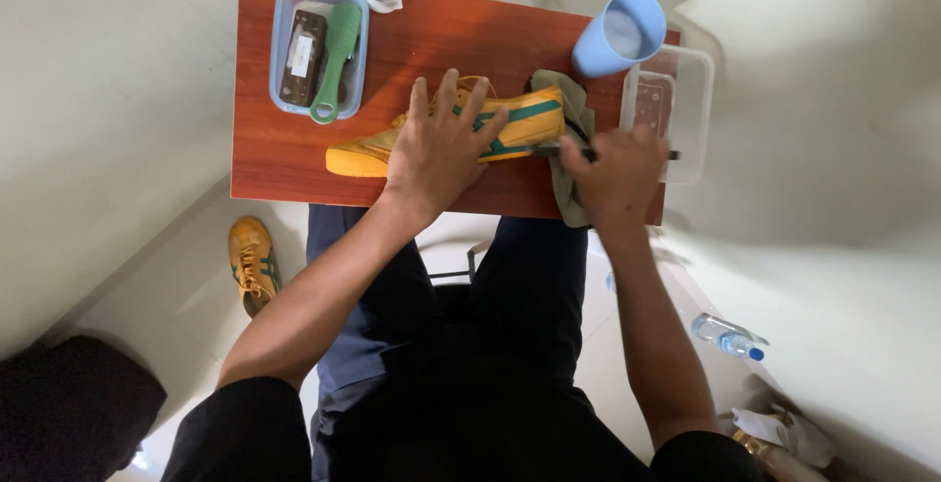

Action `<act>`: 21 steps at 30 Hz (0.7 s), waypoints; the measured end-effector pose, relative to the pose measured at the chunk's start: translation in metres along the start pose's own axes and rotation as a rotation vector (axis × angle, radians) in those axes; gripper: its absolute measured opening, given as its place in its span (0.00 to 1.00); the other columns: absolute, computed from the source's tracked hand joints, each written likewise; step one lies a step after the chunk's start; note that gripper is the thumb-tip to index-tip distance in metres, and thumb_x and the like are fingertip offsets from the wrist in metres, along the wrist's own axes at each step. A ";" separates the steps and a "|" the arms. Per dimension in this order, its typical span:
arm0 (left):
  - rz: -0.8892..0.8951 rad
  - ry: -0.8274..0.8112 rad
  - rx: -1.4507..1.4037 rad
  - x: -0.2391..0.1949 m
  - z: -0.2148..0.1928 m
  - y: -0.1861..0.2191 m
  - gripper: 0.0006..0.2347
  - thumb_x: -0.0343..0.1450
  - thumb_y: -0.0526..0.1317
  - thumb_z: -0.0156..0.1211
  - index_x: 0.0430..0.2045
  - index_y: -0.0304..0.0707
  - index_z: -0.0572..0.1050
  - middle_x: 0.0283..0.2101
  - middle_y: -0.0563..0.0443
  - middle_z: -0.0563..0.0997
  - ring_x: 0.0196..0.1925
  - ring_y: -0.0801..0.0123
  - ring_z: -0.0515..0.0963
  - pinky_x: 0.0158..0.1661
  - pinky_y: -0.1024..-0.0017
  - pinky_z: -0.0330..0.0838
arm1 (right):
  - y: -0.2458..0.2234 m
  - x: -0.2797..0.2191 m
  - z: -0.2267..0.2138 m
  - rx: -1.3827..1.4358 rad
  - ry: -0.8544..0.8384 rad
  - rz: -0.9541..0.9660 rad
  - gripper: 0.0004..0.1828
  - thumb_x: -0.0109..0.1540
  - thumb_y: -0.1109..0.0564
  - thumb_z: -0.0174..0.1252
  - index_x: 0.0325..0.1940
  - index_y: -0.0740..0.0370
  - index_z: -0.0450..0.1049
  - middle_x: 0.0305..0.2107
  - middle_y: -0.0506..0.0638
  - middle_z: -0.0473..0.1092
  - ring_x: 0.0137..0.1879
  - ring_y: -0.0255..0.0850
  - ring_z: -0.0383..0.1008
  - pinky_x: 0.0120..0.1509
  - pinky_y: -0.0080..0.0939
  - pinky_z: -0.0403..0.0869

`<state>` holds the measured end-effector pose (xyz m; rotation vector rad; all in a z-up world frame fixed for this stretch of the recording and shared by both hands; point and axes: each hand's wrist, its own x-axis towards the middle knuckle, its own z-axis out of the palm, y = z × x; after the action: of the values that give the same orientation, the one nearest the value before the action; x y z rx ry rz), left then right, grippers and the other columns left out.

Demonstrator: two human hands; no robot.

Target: The person scrubs a yellow and green sneaker with a brush and cloth, repeatedly dipping the brush into a blue cup of water. They rotate the shoe to clean different areas, including the sole and upper, and wipe the surface with a cloth.

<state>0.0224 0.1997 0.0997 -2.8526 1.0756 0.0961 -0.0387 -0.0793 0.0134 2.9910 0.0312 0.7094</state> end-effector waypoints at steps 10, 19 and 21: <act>-0.004 -0.055 -0.025 0.007 -0.007 0.003 0.29 0.68 0.62 0.58 0.65 0.61 0.67 0.71 0.46 0.63 0.74 0.38 0.55 0.65 0.33 0.47 | -0.009 0.013 -0.021 -0.003 0.064 -0.002 0.36 0.66 0.23 0.61 0.19 0.52 0.71 0.18 0.48 0.62 0.36 0.47 0.65 0.49 0.49 0.63; 0.003 -0.031 -0.057 0.006 -0.010 0.003 0.31 0.69 0.61 0.57 0.70 0.63 0.62 0.72 0.47 0.64 0.75 0.36 0.52 0.66 0.30 0.42 | -0.006 0.012 -0.022 -0.037 0.138 -0.028 0.33 0.70 0.31 0.63 0.20 0.54 0.73 0.21 0.47 0.65 0.37 0.44 0.66 0.50 0.44 0.62; 0.000 -0.032 -0.057 0.006 -0.013 0.003 0.30 0.70 0.59 0.57 0.70 0.63 0.62 0.72 0.46 0.63 0.75 0.36 0.52 0.66 0.30 0.43 | -0.021 0.012 -0.014 0.060 0.138 0.020 0.37 0.64 0.24 0.68 0.17 0.53 0.69 0.18 0.46 0.62 0.37 0.43 0.65 0.55 0.48 0.65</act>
<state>0.0253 0.1921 0.1119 -2.8906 1.0846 0.1746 -0.0341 -0.0567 0.0293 2.9967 0.0305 0.9316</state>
